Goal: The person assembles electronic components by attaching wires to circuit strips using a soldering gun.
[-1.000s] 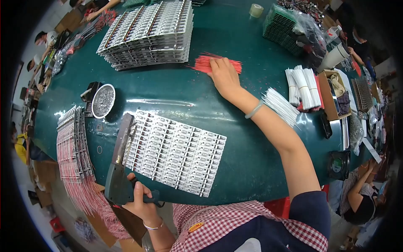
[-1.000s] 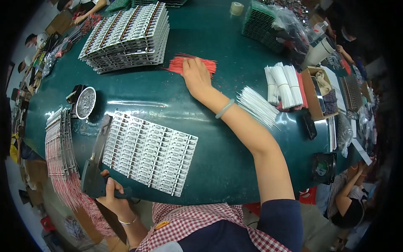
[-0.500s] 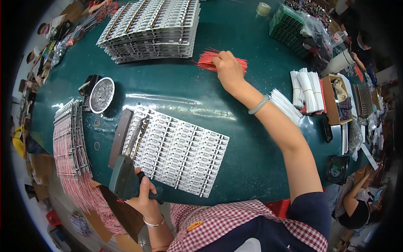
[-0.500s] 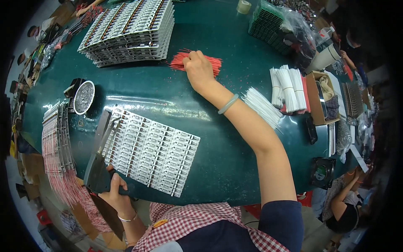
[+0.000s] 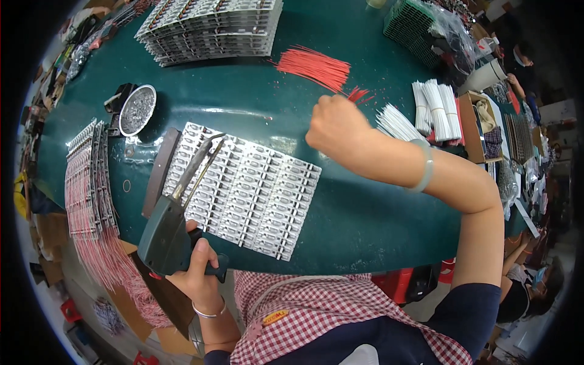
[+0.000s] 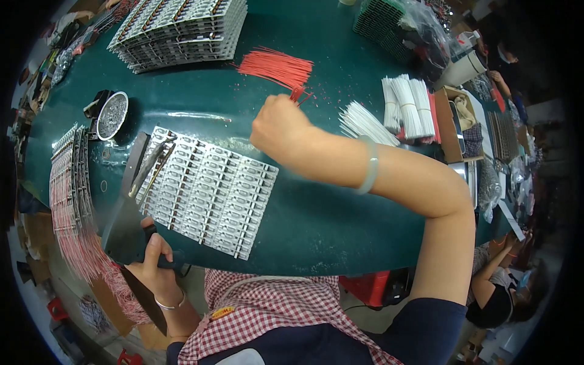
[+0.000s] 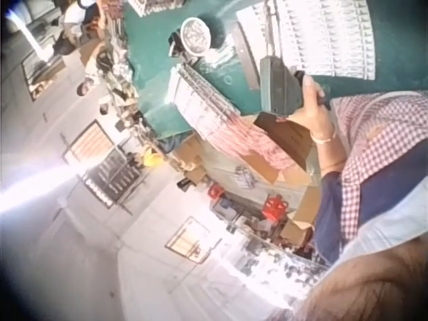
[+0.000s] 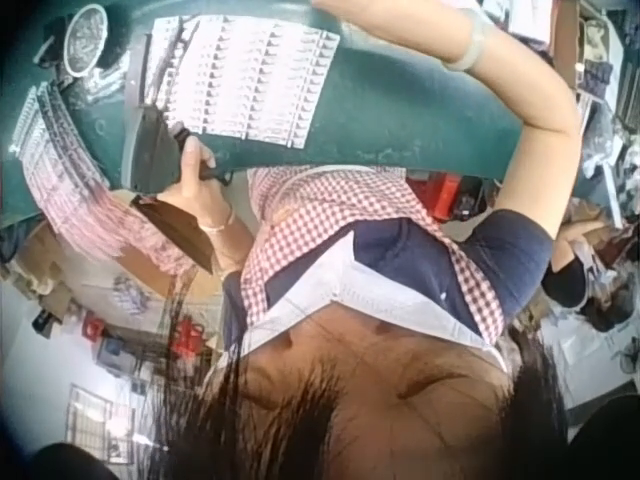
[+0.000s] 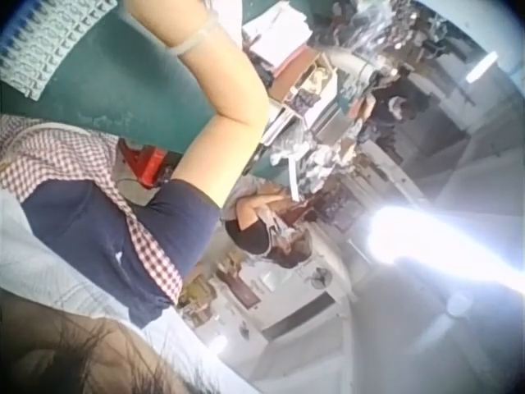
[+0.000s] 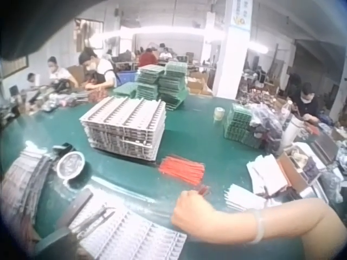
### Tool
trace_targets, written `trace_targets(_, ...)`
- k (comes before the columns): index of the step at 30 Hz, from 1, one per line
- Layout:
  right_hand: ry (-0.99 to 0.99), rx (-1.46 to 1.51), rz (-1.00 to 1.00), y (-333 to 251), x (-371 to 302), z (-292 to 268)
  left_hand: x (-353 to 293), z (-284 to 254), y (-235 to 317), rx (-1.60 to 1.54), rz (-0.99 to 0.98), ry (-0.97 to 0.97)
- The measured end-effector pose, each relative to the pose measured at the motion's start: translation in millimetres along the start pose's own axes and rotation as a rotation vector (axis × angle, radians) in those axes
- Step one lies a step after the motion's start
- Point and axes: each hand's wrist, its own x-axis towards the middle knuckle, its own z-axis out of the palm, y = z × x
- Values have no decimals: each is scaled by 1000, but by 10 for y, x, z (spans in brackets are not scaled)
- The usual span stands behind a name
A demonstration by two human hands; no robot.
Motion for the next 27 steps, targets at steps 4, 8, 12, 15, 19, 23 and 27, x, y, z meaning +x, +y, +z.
trace_targets(4, -136, -31, -84, -211, -19, 306, -141, 78, 39, -88, -47, -70)
trace_targets(8, 114, 181, 33, -232, -304, 516, -278, 78, 64, -142, -151, -98)
trace_targets(12, 612, 587, 302, -572, -618, 789, -339, 135, -41, -218, -320, -221)
trace_targets(15, 693, 747, 386, -819, -749, 846, -408, 265, -124, -152, -376, -265)
trace_targets(19, 753, 815, 444, -946, -786, 884, -494, 366, -206, 74, -330, -316)
trace_targets(23, 771, 777, 440, -985, -790, 889, -550, 327, -434, 287, -187, -410)
trace_targets(27, 758, 771, 438, -981, -793, 869, -549, 372, -419, 375, -105, -490)
